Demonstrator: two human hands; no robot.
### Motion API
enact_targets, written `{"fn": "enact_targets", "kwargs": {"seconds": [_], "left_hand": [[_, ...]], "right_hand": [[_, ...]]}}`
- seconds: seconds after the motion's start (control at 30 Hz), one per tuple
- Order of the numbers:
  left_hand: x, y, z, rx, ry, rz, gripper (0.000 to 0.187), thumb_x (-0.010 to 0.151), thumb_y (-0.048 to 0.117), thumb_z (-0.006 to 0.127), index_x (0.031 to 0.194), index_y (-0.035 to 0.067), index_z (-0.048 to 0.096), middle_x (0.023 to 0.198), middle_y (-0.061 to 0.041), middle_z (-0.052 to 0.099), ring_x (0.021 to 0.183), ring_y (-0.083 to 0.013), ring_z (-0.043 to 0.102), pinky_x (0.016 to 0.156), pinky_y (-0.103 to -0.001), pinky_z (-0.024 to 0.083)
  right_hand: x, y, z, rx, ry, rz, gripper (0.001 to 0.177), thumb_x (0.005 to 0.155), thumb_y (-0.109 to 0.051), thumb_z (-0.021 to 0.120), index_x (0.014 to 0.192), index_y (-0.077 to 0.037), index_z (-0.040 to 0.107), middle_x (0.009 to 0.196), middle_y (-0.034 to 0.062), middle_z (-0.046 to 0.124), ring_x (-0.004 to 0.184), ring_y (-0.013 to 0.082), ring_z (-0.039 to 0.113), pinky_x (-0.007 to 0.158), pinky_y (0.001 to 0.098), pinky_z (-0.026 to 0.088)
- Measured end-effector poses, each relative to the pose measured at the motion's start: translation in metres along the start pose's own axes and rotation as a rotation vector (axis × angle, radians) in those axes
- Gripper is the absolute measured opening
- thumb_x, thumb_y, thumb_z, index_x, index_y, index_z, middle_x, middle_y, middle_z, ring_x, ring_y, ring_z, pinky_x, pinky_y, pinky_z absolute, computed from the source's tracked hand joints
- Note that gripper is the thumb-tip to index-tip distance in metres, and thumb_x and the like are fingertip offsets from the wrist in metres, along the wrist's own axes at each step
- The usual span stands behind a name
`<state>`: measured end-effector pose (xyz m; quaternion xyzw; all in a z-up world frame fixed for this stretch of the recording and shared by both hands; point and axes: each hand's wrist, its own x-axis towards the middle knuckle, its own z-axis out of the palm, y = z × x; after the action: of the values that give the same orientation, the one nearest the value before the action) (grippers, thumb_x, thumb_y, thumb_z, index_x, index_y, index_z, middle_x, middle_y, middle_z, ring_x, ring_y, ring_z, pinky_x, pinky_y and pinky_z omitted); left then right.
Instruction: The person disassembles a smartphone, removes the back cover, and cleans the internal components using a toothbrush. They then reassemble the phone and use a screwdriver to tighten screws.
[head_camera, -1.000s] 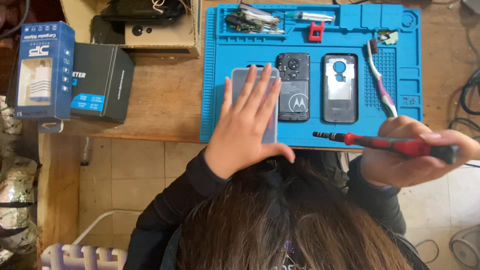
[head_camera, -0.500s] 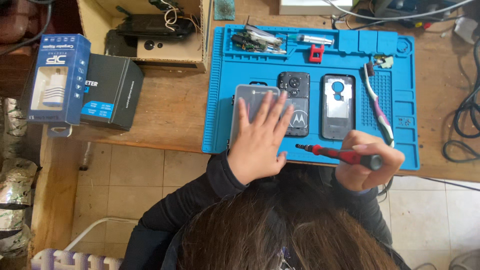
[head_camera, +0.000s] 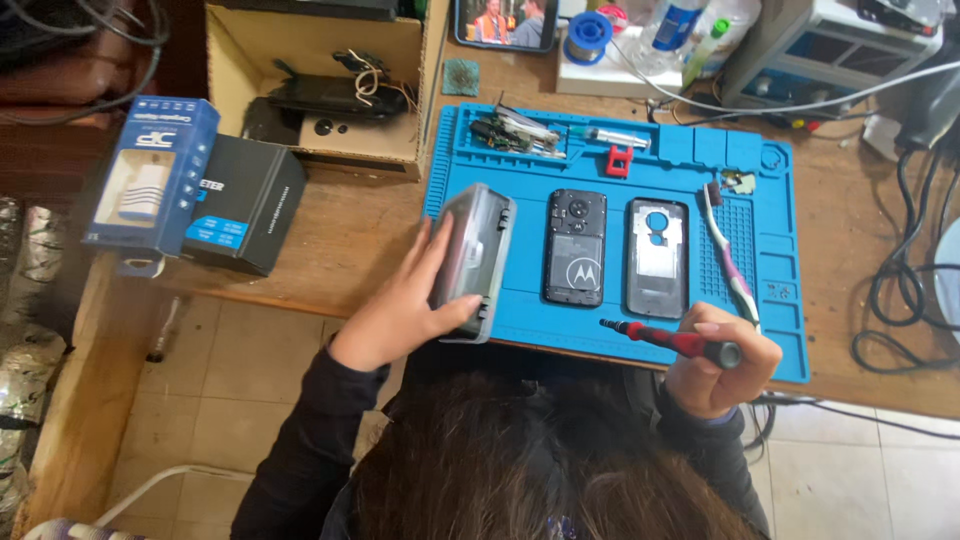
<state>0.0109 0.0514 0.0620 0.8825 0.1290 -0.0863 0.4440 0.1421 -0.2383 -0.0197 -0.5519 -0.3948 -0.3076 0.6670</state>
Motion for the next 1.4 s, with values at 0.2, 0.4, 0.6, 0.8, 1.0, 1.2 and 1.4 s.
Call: {"fn": "enact_targets", "kwargs": {"seconds": [0.2, 0.4, 0.6, 0.8, 1.0, 1.2, 1.4], "left_hand": [[-0.008, -0.008, 0.0, -0.17, 0.049, 0.095, 0.104, 0.077, 0.049, 0.067, 0.157, 0.019, 0.009, 0.158, -0.029, 0.008, 0.142, -0.0498, 0.016, 0.113, -0.059, 0.02], [-0.016, -0.016, 0.017, -0.668, 0.183, 0.16, 0.088, 0.082, 0.038, 0.065, 0.155, 0.011, 0.023, 0.158, -0.022, 0.021, 0.143, -0.0359, 0.02, 0.115, -0.049, 0.021], [-0.012, -0.035, 0.02, -0.941, 0.317, 0.158, 0.088, 0.073, 0.024, 0.07, 0.151, 0.008, 0.031, 0.155, -0.015, 0.034, 0.141, -0.0259, 0.033, 0.112, -0.041, 0.032], [-0.018, -0.032, 0.003, -0.923, 0.462, 0.133, 0.09, 0.062, 0.023, 0.073, 0.143, 0.004, 0.04, 0.142, -0.015, 0.052, 0.127, -0.0245, 0.053, 0.106, -0.04, 0.045], [-0.03, -0.039, -0.022, -0.131, 0.67, 0.1, 0.07, 0.066, 0.013, 0.071, 0.135, 0.014, 0.054, 0.148, -0.006, 0.046, 0.137, -0.0236, 0.043, 0.106, -0.045, 0.041], [-0.022, -0.073, -0.025, 0.315, 0.747, 0.032, 0.071, 0.058, 0.024, 0.072, 0.128, 0.017, 0.064, 0.14, 0.001, 0.056, 0.124, -0.0254, 0.05, 0.094, -0.048, 0.047], [-0.014, -0.074, -0.019, 0.496, 0.739, 0.04, 0.073, 0.056, 0.033, 0.077, 0.127, 0.023, 0.064, 0.136, 0.002, 0.058, 0.116, -0.0318, 0.051, 0.081, -0.054, 0.048]], "right_hand": [[-0.013, 0.019, -0.001, 0.119, -0.017, -0.068, 0.046, 0.094, -0.038, 0.051, 0.081, 0.006, 0.044, 0.049, 0.0034, 0.036, 0.034, 0.0126, 0.028, 0.035, 0.0279, 0.027], [-0.011, 0.019, -0.008, 0.105, -0.039, -0.091, 0.041, 0.093, -0.032, 0.053, 0.081, 0.006, 0.044, 0.047, 0.0045, 0.036, 0.034, 0.0138, 0.027, 0.035, 0.0283, 0.027], [-0.015, 0.005, -0.018, 0.0, -0.095, 0.009, 0.031, 0.093, -0.03, 0.054, 0.091, 0.001, 0.047, 0.055, 0.0069, 0.039, 0.041, 0.0155, 0.033, 0.043, 0.0305, 0.032], [-0.004, -0.003, -0.015, 0.012, -0.199, 0.078, 0.024, 0.092, -0.026, 0.054, 0.096, -0.003, 0.047, 0.057, 0.004, 0.035, 0.048, 0.0143, 0.032, 0.049, 0.0306, 0.027], [-0.013, 0.001, -0.02, -0.081, -0.207, 0.051, 0.025, 0.093, -0.023, 0.054, 0.102, -0.001, 0.046, 0.07, 0.012, 0.048, 0.051, 0.0171, 0.043, 0.051, 0.031, 0.037], [-0.026, 0.012, -0.03, -0.195, -0.222, 0.05, 0.027, 0.091, -0.023, 0.056, 0.102, 0.001, 0.049, 0.08, 0.0165, 0.057, 0.062, 0.0238, 0.06, 0.059, 0.0327, 0.05], [-0.057, 0.021, -0.043, -0.442, -0.174, 0.144, 0.032, 0.088, -0.025, 0.063, 0.106, 0.001, 0.06, 0.102, 0.0182, 0.067, 0.085, 0.0255, 0.066, 0.081, 0.0303, 0.049]]}}
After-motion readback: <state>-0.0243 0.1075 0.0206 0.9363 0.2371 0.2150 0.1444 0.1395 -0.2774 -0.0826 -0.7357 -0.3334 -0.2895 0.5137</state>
